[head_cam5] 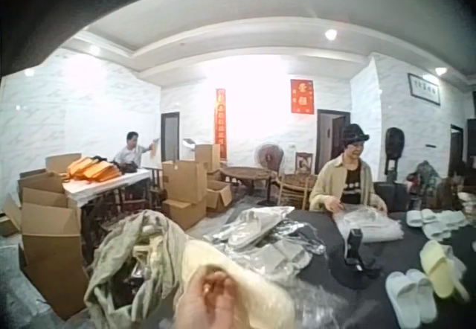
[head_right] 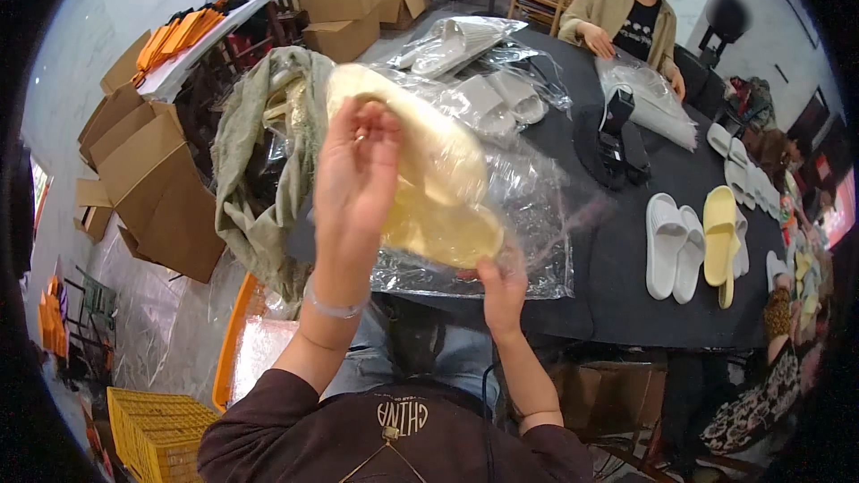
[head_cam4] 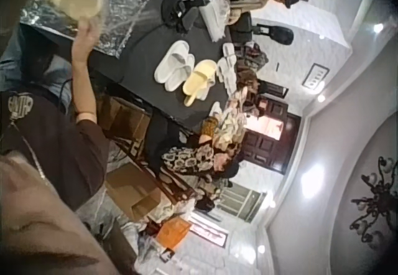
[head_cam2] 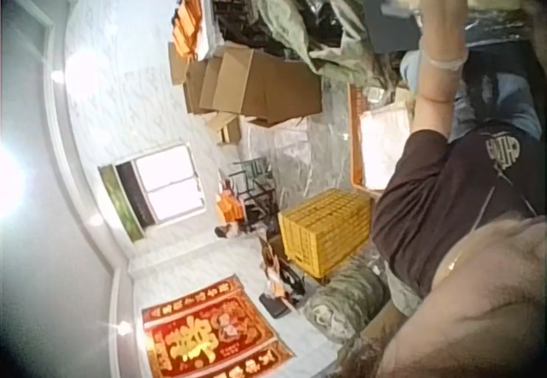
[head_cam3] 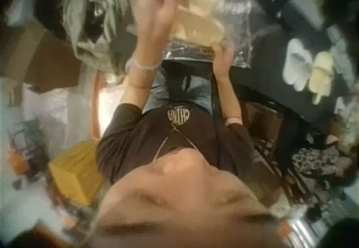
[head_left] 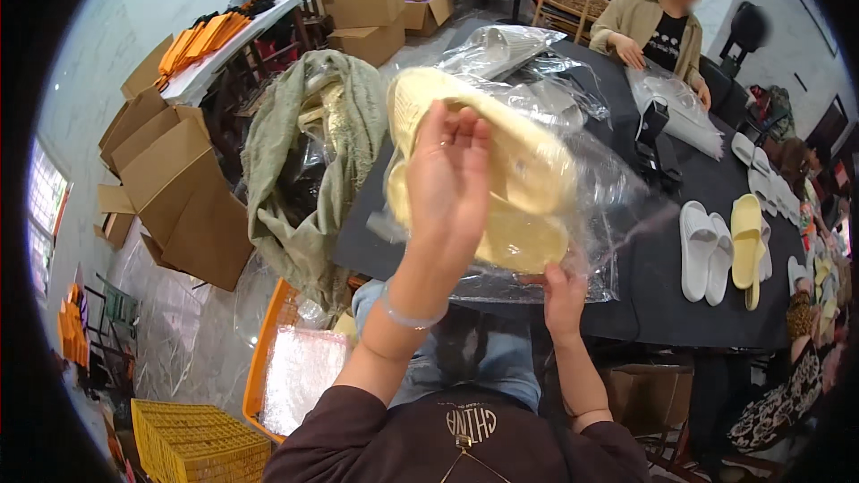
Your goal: The person packs pairs of slippers into clear plastic bags. They retrieve slippers from a large sack, place them on a table, and insert them into bags. The person handles yellow, white, and black slippers, placing the packaged pairs on the table or into a crate.
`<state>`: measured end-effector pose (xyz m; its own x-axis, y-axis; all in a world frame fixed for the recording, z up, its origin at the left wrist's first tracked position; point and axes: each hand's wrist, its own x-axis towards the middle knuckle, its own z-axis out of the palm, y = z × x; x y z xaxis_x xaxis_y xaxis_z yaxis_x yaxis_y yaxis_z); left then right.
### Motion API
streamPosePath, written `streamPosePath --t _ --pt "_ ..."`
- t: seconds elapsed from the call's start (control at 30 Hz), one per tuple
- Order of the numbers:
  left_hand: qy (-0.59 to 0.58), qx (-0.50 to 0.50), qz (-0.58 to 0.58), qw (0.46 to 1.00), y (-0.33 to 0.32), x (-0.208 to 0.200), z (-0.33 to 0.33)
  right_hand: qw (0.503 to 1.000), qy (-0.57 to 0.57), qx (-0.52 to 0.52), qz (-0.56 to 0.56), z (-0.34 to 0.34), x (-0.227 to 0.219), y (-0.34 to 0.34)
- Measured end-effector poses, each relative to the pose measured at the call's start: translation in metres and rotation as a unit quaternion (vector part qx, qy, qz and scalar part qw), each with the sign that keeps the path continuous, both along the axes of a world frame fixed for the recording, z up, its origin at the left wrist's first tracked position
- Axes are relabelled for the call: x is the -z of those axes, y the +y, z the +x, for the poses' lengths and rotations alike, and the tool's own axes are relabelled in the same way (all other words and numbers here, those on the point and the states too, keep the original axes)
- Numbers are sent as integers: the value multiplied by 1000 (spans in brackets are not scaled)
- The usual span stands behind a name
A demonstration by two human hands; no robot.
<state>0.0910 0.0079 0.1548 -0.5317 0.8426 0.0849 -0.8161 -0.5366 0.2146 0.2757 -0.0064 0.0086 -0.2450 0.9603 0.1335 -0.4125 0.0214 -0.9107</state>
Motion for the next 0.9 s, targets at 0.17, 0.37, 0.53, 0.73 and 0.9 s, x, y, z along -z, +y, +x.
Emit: streamPosePath --t 0.17,0.37,0.53,0.73,0.9 --pt "152 112 -77 979 31 40 4 993 -70 -30 -91 38 16 18" --pt "557 -243 -306 733 -56 119 -32 846 -462 193 185 84 -6 7" --pt "716 -291 -415 481 -83 184 -39 821 -498 210 182 102 -9 41" --pt "730 -216 -444 472 -85 191 -46 876 -469 65 85 94 -5 66" --pt "753 -231 -415 455 -85 197 -55 931 -341 69 111 86 -16 61"
